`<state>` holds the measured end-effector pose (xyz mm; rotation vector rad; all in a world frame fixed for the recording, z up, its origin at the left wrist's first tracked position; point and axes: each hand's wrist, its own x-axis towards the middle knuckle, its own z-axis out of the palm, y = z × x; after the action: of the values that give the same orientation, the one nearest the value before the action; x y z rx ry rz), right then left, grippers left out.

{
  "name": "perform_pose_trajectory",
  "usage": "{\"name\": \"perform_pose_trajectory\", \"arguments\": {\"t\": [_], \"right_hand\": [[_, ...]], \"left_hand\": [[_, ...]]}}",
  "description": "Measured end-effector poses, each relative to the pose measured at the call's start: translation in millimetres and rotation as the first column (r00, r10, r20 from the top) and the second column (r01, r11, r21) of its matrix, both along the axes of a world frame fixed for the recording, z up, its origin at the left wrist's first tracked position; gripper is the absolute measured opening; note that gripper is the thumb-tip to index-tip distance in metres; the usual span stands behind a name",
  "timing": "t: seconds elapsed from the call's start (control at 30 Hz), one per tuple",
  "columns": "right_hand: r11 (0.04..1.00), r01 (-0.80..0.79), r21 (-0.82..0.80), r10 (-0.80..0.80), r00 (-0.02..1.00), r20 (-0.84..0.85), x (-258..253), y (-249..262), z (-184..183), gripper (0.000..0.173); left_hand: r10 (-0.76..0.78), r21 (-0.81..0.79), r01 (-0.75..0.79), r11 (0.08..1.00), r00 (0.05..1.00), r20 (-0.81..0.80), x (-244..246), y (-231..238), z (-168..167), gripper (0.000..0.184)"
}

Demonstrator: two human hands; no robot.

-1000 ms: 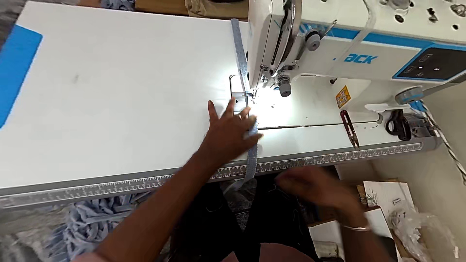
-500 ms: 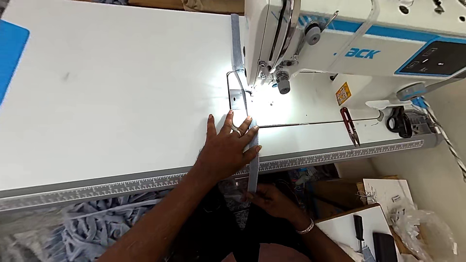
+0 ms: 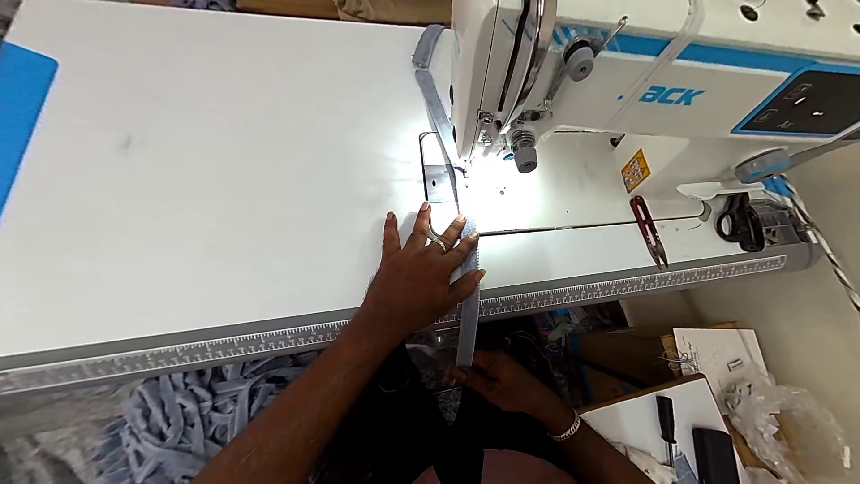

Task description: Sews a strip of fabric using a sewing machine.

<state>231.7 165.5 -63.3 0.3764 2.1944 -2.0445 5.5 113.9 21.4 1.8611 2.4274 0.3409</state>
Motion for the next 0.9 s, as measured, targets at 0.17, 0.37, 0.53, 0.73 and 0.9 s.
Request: {"name": "perform_pose_trajectory", "arguments": {"t": [0.17, 0.37, 0.53, 0.73, 0.9], "right_hand": [[1.000, 0.005, 0.002, -0.005, 1.000, 0.006, 0.7, 0.9, 0.2, 0.030], [0.997, 0.049, 0.067, -0.047, 0.998, -0.029, 0.7, -1.6, 2.2, 0.035], [0.989, 0.145, 0.010, -0.142, 0.983, -0.116, 2.1, 0.3, 3.4, 0.031], [0.989, 0.116, -0.092, -0.117, 0.993, -0.003, 4.2, 4.3, 6.5, 0.029], [0.989, 0.112, -0.097, -0.110, 0.994, 0.025, 5.2, 3.1, 4.5, 0.029]], "left_hand": [[0.005, 0.001, -0.005, 1.000, 1.000, -0.001, 0.2, -0.6, 0.2, 0.066], [0.005, -0.003, -0.005, 1.000, 1.000, 0.007, 0.4, -1.2, 0.1, 0.066], [-0.002, -0.008, 0.002, 1.000, 1.000, -0.004, 0.9, -1.6, -0.2, 0.066], [-0.004, 0.043, 0.004, 0.999, 1.000, 0.012, 0.6, -3.2, -1.5, 0.058], [0.031, 0.007, -0.031, 0.999, 0.999, 0.027, -0.1, -2.1, 4.4, 0.072]]}}
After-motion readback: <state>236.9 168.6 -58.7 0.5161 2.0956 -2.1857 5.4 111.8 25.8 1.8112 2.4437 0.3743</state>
